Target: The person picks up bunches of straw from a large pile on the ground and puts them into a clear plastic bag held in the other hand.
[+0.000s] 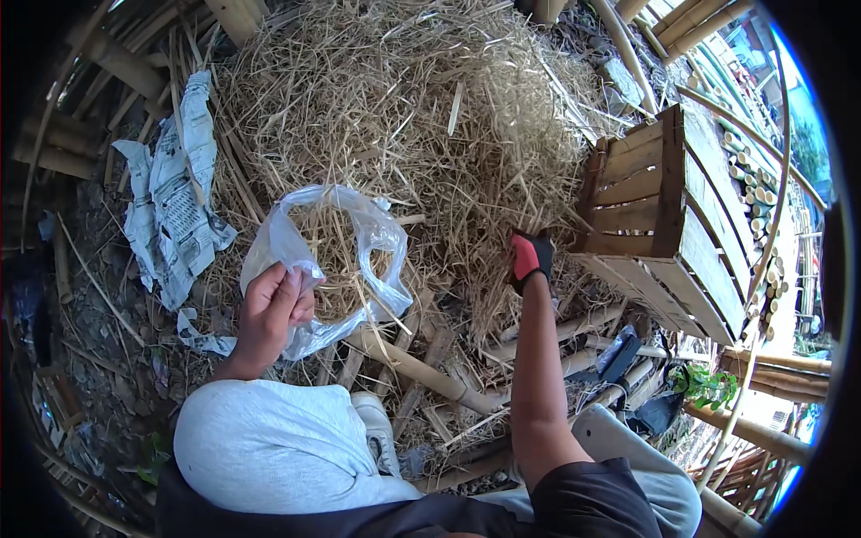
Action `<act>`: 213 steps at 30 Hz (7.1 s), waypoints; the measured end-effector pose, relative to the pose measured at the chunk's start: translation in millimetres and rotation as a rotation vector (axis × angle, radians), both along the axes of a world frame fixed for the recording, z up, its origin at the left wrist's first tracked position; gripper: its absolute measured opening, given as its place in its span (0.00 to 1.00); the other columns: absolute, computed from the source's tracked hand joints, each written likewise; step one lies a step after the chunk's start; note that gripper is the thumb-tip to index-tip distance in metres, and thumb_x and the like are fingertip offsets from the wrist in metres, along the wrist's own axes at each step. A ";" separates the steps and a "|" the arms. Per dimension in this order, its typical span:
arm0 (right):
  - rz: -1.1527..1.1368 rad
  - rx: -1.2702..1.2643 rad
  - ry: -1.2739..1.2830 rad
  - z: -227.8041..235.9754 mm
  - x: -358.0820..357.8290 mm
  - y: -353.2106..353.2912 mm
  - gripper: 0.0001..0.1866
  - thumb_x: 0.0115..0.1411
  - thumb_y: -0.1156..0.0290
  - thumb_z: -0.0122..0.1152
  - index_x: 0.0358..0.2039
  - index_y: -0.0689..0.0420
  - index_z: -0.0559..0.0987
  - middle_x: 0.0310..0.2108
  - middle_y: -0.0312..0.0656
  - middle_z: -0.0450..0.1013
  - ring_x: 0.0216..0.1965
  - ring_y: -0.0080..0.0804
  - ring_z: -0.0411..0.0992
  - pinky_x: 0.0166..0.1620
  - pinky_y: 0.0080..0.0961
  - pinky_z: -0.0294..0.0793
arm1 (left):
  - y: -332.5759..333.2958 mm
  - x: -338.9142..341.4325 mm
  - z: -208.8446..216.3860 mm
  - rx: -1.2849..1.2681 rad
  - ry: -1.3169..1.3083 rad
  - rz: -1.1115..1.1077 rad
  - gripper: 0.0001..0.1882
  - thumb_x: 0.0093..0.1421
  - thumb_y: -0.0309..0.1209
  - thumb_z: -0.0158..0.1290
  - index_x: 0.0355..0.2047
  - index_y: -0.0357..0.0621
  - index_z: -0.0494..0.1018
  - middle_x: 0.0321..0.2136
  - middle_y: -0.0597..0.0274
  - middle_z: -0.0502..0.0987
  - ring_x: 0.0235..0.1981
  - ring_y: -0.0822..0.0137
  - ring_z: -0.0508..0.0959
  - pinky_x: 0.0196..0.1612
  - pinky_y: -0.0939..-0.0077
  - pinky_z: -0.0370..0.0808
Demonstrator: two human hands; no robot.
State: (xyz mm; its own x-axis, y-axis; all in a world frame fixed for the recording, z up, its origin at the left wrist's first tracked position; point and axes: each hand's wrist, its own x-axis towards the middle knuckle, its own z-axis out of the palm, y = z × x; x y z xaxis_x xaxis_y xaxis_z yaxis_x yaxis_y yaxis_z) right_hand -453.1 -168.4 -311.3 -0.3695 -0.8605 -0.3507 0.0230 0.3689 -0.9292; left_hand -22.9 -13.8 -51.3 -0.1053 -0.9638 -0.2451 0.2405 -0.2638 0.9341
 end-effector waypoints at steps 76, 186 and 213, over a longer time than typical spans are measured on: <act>-0.021 0.063 0.343 84.1 170.3 33.0 0.28 0.66 0.50 0.60 0.28 0.68 0.79 0.13 0.38 0.68 0.19 0.25 0.63 0.26 0.36 0.66 | 16.7 -4.0 8.1 -0.018 0.001 0.011 0.15 0.75 0.37 0.43 0.42 0.35 0.70 0.31 0.65 0.72 0.24 0.80 0.60 0.28 0.82 0.61; 0.902 -0.759 0.913 -19.3 74.1 -19.1 0.17 0.52 0.66 0.67 0.43 0.53 0.80 0.39 0.43 0.77 0.39 0.44 0.75 0.45 0.45 0.73 | -30.9 -16.8 -12.7 0.088 -0.054 0.011 0.19 0.75 0.40 0.43 0.39 0.33 0.71 0.18 0.72 0.60 0.19 0.81 0.56 0.25 0.82 0.56; 1.037 -0.728 1.006 108.7 156.8 23.1 0.28 0.59 0.56 0.58 0.57 0.56 0.72 0.55 0.48 0.69 0.59 0.41 0.66 0.65 0.46 0.59 | -6.4 3.1 19.4 0.001 -0.116 0.108 0.19 0.75 0.39 0.43 0.40 0.31 0.71 0.19 0.72 0.62 0.20 0.82 0.57 0.24 0.83 0.57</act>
